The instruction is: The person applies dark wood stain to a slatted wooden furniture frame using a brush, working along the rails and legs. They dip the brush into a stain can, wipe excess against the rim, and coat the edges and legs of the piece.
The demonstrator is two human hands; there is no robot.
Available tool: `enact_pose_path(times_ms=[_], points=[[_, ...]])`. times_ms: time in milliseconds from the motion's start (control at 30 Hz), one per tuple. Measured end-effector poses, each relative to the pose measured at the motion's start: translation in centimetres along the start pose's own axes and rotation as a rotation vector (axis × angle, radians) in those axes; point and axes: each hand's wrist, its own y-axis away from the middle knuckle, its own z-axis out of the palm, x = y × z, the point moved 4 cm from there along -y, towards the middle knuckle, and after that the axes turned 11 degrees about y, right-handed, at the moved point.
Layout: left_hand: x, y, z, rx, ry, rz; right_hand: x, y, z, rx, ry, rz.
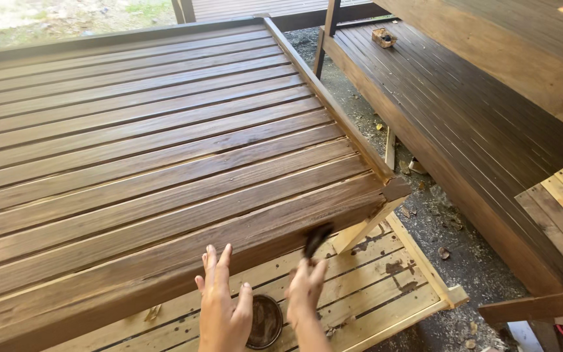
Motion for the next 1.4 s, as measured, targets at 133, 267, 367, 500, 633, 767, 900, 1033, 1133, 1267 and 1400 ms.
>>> enact_pose_path(times_ms=[133,267,367,500,633,767,900,1033,1133,1267,1400], points=[[0.9,-0.7,-4.6,0.06,0.017,0.068,2.7,7.8,0.7,-0.338,0.01,0.207],[0.2,-1.0,-12.3,0.147,0.044,0.025,0.6,13.3,2.1,-0.488,0.043,0.12],[-1.5,-0.6,-19.7,0.15,0.034,-0.048,-2.4,16.5,4.7,-0.541,0.034,0.083],[-4.4,1.2,-30.4,0.213,0.028,-0.114,-5.0,22.5,9.9,-0.618,-0.045,-0.008],[-8.5,4.7,-40.8,0.335,0.031,-0.196,-2.4,31.3,17.4,-0.772,0.005,-0.072],[-11.5,7.1,-47.7,0.379,0.003,-0.201,2.0,37.7,22.3,-0.783,0.0,0.02],[-13.3,7.9,-49.3,0.307,-0.029,-0.251,4.2,36.4,20.9,-0.374,-0.072,0.139],[-14.0,7.7,-46.4,0.207,0.004,-0.234,2.8,28.6,17.2,-0.111,-0.323,0.118],[-13.8,8.3,-43.5,0.13,0.012,-0.195,1.1,22.4,16.7,0.124,-0.259,0.09],[-13.1,8.2,-40.7,0.07,0.013,-0.184,-0.3,21.1,18.9,0.167,-0.071,0.176],[-13.3,7.7,-40.0,0.038,0.018,-0.217,0.9,27.0,22.6,0.076,-0.009,0.24]])
